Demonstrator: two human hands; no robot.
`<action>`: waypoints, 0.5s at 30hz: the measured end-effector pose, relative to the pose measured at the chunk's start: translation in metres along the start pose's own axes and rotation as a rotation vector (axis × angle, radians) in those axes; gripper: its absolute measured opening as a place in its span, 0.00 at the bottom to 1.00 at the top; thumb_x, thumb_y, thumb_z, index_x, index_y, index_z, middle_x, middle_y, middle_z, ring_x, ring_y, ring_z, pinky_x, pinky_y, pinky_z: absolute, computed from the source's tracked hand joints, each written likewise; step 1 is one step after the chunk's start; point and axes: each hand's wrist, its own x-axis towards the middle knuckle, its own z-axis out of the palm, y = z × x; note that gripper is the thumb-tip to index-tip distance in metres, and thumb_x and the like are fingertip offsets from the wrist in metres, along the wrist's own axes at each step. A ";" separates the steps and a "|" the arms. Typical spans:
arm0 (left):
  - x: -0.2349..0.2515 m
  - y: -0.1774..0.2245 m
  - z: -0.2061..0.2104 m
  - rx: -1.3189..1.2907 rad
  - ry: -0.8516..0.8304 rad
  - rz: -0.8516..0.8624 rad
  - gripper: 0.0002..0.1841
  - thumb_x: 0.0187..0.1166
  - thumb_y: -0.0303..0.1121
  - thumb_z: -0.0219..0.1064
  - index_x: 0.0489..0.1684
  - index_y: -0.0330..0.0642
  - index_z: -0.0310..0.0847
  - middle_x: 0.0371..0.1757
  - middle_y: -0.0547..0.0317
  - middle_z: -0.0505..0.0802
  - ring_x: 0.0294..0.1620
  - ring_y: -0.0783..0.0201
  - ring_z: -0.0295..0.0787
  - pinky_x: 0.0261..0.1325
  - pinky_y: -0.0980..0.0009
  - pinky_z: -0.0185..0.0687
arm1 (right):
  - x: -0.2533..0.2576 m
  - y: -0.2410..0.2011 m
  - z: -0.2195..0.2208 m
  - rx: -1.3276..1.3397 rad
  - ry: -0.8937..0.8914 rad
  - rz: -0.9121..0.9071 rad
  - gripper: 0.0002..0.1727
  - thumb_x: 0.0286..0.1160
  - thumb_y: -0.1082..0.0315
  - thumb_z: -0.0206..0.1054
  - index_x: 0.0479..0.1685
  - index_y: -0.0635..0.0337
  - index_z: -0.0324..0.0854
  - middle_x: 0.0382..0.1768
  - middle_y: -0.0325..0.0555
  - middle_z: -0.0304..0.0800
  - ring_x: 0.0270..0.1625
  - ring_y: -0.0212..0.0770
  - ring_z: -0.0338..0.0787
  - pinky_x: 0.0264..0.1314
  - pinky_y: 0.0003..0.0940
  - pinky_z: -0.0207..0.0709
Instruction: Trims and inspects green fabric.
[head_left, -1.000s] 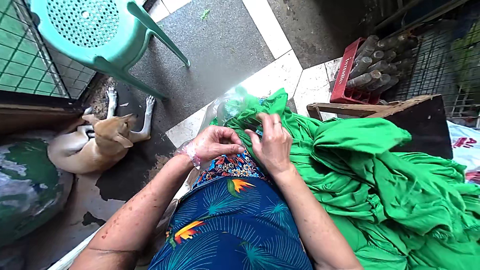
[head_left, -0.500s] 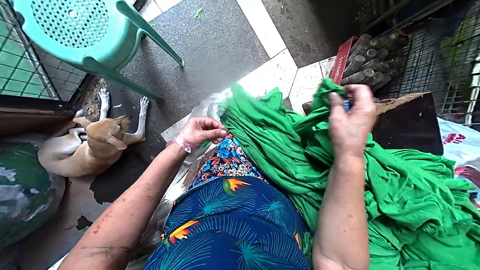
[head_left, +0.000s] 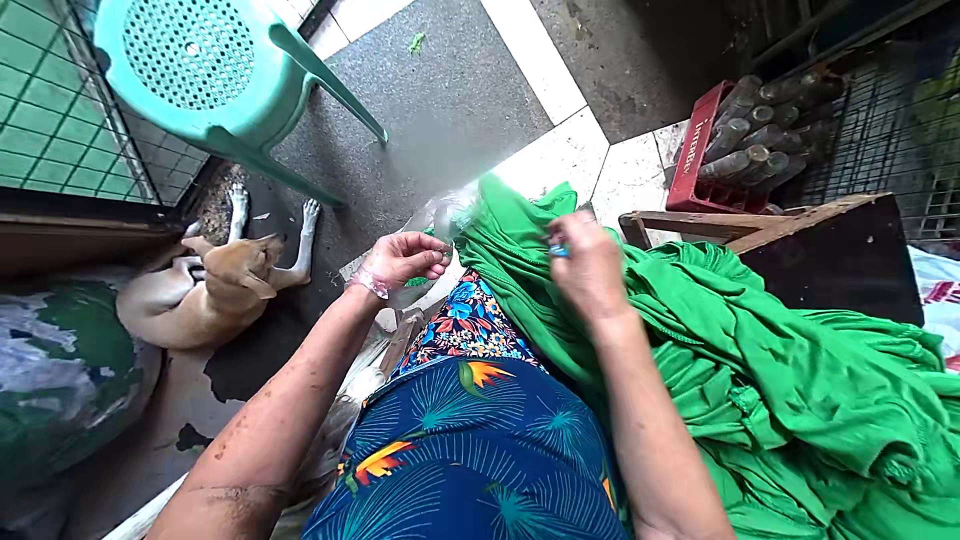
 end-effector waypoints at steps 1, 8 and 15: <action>-0.001 0.002 -0.002 -0.023 0.029 0.001 0.06 0.80 0.16 0.62 0.46 0.33 0.82 0.31 0.65 0.94 0.29 0.76 0.91 0.40 0.80 0.89 | 0.004 -0.009 0.017 0.005 -0.111 -0.028 0.12 0.74 0.75 0.68 0.52 0.72 0.87 0.53 0.67 0.89 0.49 0.66 0.92 0.48 0.64 0.83; -0.007 0.009 -0.020 -0.056 0.152 0.056 0.09 0.80 0.16 0.62 0.48 0.32 0.86 0.33 0.66 0.95 0.29 0.77 0.91 0.41 0.80 0.89 | -0.012 -0.014 0.020 -0.025 -0.094 -0.055 0.13 0.69 0.83 0.67 0.51 0.69 0.87 0.50 0.67 0.87 0.40 0.66 0.92 0.36 0.62 0.84; -0.004 0.006 0.000 -0.007 -0.019 0.157 0.11 0.76 0.14 0.59 0.43 0.34 0.88 0.30 0.69 0.94 0.28 0.78 0.90 0.40 0.80 0.88 | -0.096 0.026 -0.061 -0.092 -0.018 -0.045 0.13 0.69 0.77 0.61 0.44 0.62 0.92 0.37 0.58 0.88 0.33 0.58 0.90 0.29 0.58 0.78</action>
